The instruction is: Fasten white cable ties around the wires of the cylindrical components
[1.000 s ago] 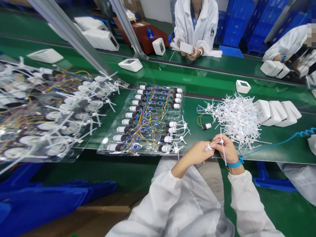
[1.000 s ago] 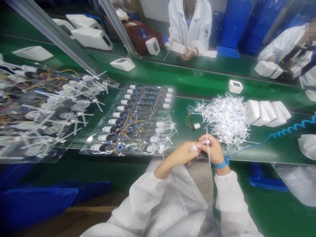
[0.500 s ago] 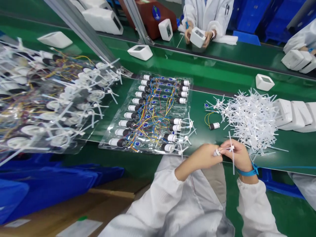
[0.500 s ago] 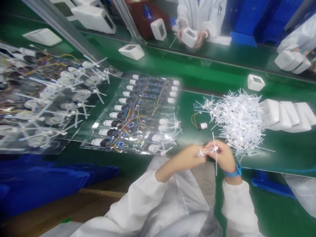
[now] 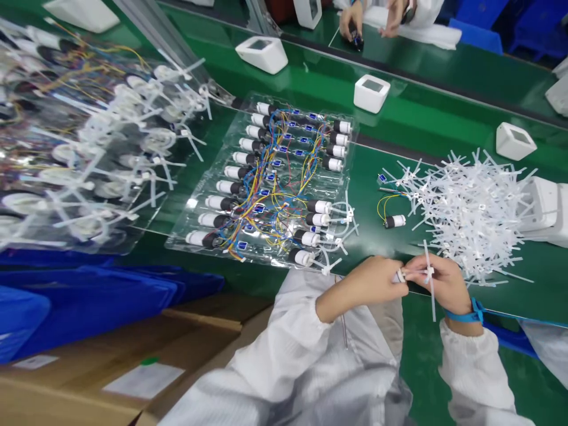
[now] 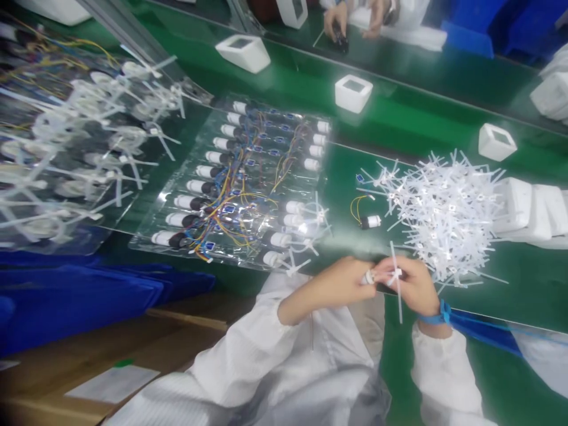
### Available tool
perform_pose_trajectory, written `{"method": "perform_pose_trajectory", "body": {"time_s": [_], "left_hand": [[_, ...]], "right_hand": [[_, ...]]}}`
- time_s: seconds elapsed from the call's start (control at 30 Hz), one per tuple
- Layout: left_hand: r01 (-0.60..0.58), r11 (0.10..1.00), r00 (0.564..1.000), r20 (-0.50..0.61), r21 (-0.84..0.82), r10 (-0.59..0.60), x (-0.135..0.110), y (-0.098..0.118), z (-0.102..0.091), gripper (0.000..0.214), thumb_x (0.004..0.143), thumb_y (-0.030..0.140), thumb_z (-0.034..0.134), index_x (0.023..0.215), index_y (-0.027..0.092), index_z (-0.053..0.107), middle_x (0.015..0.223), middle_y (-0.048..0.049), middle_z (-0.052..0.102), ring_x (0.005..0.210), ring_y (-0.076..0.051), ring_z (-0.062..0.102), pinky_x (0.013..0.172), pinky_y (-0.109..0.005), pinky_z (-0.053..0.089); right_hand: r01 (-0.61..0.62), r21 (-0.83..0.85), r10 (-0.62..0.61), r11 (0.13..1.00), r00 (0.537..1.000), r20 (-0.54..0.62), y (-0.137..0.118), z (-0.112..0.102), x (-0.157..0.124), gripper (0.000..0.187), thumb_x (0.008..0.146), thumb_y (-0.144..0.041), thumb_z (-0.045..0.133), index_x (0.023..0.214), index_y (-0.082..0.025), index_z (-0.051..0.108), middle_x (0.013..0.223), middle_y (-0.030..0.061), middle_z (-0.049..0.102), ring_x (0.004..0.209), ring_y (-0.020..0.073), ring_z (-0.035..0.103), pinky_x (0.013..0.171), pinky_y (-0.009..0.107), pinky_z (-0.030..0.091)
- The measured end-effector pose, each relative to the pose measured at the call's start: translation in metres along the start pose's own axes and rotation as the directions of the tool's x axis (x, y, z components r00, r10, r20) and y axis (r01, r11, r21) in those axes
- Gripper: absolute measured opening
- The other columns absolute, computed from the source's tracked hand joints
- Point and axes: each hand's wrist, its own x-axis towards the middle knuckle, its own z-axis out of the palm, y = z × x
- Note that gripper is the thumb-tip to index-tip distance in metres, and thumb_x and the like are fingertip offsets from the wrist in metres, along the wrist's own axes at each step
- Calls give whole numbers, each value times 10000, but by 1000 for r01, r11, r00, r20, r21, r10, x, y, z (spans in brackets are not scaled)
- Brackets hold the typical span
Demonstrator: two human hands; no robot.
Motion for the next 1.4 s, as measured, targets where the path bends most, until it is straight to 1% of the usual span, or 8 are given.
{"method": "perform_pose_trajectory", "body": {"time_s": [0.23, 0.43, 0.6, 0.73, 0.93, 1.07, 1.23, 1.4], "left_hand": [[-64, 997, 998, -11, 41, 65, 7, -5, 3, 183, 919, 303, 665, 817, 184, 759, 779, -38, 764, 704, -190, 643, 625, -284, 357], [-57, 994, 998, 26, -89, 60, 7, -6, 4, 236, 884, 321, 660, 689, 188, 675, 572, 22, 615, 525, -142, 560, 555, -268, 339], [-122, 986, 992, -6, -117, 122, 7, -9, 6, 234, 891, 337, 661, 715, 186, 690, 578, 26, 598, 542, -133, 549, 543, -254, 321], [-111, 989, 994, -8, -93, 111, 7, -8, 6, 224, 878, 303, 665, 691, 183, 698, 559, 26, 578, 554, -135, 527, 551, -255, 319], [-95, 994, 995, 8, -55, 96, 9, -9, 5, 248, 885, 319, 676, 683, 180, 714, 578, 13, 623, 570, -142, 542, 571, -254, 343], [-102, 993, 993, 48, -52, 105, 10, -10, 4, 264, 910, 339, 656, 695, 187, 684, 540, 26, 591, 528, -143, 572, 559, -251, 359], [-70, 996, 995, 63, -63, 74, 8, -5, 2, 245, 877, 320, 663, 665, 197, 648, 473, 33, 553, 455, -148, 566, 539, -261, 370], [6, 995, 997, 71, -100, 1, 4, 4, -3, 228, 857, 279, 666, 646, 193, 656, 485, 16, 591, 446, -153, 553, 546, -266, 387]], "right_hand": [[118, 2, -117, 993, 987, -114, 13, 2, 2, 135, 960, -422, 881, 939, -290, 898, 1042, 86, 844, 974, 274, 784, 896, 404, 634], [165, -18, -166, 986, 983, -85, 8, 2, 3, 126, 946, -405, 894, 925, -281, 893, 962, 76, 824, 887, 256, 769, 850, 402, 632], [240, -79, -248, 967, 963, -108, 4, 5, 1, 105, 978, -370, 856, 937, -282, 896, 946, 80, 826, 883, 263, 769, 837, 411, 641], [288, -121, -297, 950, 953, -60, 0, 5, 1, 93, 1003, -338, 827, 968, -296, 902, 953, 82, 832, 885, 268, 772, 825, 421, 649], [298, -116, -299, 947, 954, 8, 0, 0, 5, 102, 1011, -353, 822, 990, -294, 902, 953, 83, 819, 858, 256, 760, 791, 409, 647], [283, -108, -278, 953, 959, 55, 1, -3, 6, 131, 1020, -384, 815, 1007, -282, 897, 982, 86, 817, 898, 249, 760, 857, 414, 637], [214, -50, -216, 976, 976, -29, 6, -2, 0, 189, 975, -459, 860, 957, -272, 881, 1019, 88, 821, 946, 259, 772, 922, 435, 632], [201, -35, -202, 979, 978, -56, 9, 1, 0, 142, 964, -424, 876, 946, -283, 887, 991, 84, 822, 933, 262, 766, 908, 434, 628]]}}
